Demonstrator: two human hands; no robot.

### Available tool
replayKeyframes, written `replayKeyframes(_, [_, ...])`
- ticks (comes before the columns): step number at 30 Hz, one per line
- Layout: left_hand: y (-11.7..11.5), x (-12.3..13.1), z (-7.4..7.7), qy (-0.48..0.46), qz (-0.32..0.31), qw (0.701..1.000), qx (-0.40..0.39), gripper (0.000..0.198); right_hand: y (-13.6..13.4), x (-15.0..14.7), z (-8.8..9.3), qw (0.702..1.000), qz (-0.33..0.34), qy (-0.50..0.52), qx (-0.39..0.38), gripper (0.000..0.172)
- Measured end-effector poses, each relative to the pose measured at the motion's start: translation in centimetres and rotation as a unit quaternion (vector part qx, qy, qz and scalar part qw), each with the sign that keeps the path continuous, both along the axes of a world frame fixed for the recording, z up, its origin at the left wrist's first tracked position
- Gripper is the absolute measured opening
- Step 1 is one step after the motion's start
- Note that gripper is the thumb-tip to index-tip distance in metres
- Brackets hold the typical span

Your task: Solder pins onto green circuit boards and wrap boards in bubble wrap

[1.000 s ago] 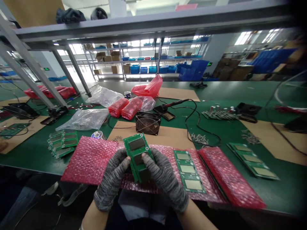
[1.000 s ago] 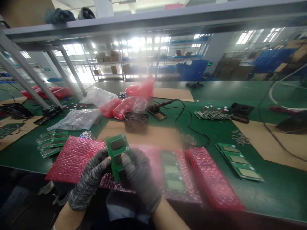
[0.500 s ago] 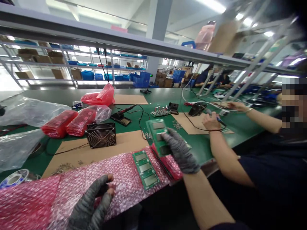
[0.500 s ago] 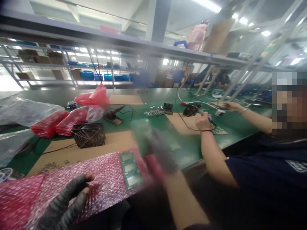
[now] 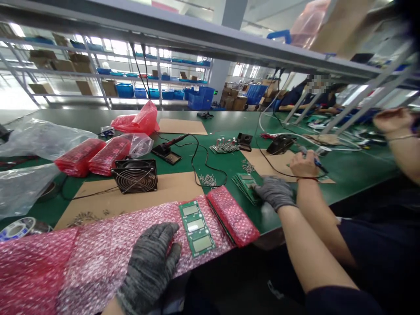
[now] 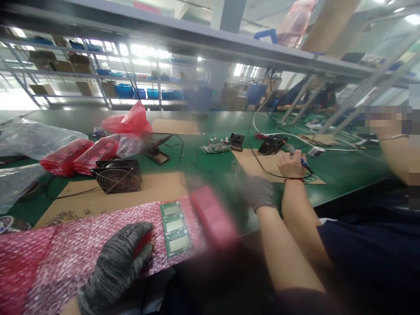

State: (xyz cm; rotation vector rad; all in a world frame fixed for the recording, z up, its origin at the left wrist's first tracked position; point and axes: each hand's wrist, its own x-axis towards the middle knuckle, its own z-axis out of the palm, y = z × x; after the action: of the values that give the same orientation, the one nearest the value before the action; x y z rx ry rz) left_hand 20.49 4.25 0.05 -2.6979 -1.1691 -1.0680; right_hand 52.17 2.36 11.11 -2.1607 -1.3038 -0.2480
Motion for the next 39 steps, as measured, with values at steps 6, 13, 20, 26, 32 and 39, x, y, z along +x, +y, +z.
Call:
replayKeyframes(6, [1.6, 1.9, -1.3, 0.126, 0.004, 0.991, -0.039, 0.040, -1.7, -7.7, -4.7, 0.986, 0.138, -0.061, -0.069, 0.041])
replayKeyframes(13, [1.2, 1.0, -1.4, 0.190, -0.002, 0.973, -0.128, 0.044, -2.0, -14.6, -8.9, 0.951, 0.171, -0.122, -0.227, 0.049])
replayKeyframes(20, [1.1, 1.0, -1.1, 0.205, 0.001, 0.964, -0.171, 0.046, -1.1, -15.8, -7.5, 0.917, 0.168, -0.174, -0.316, 0.045])
replayKeyframes(26, [1.2, 0.8, -1.1, 0.203, -0.001, 0.964, -0.169, 0.045, -0.7, -16.6, -7.1, 0.907, 0.185, -0.190, -0.327, 0.038])
replayKeyframes(32, [1.2, 0.6, -1.3, 0.193, -0.005, 0.966, -0.173, 0.046, -0.2, -16.7, -6.4, 0.915, 0.163, -0.182, -0.320, 0.040])
replayKeyframes(39, [1.2, 0.6, -1.1, 0.193, -0.008, 0.963, -0.185, 0.045, 0.8, -17.3, -7.4, 0.946, 0.137, -0.133, -0.263, 0.025])
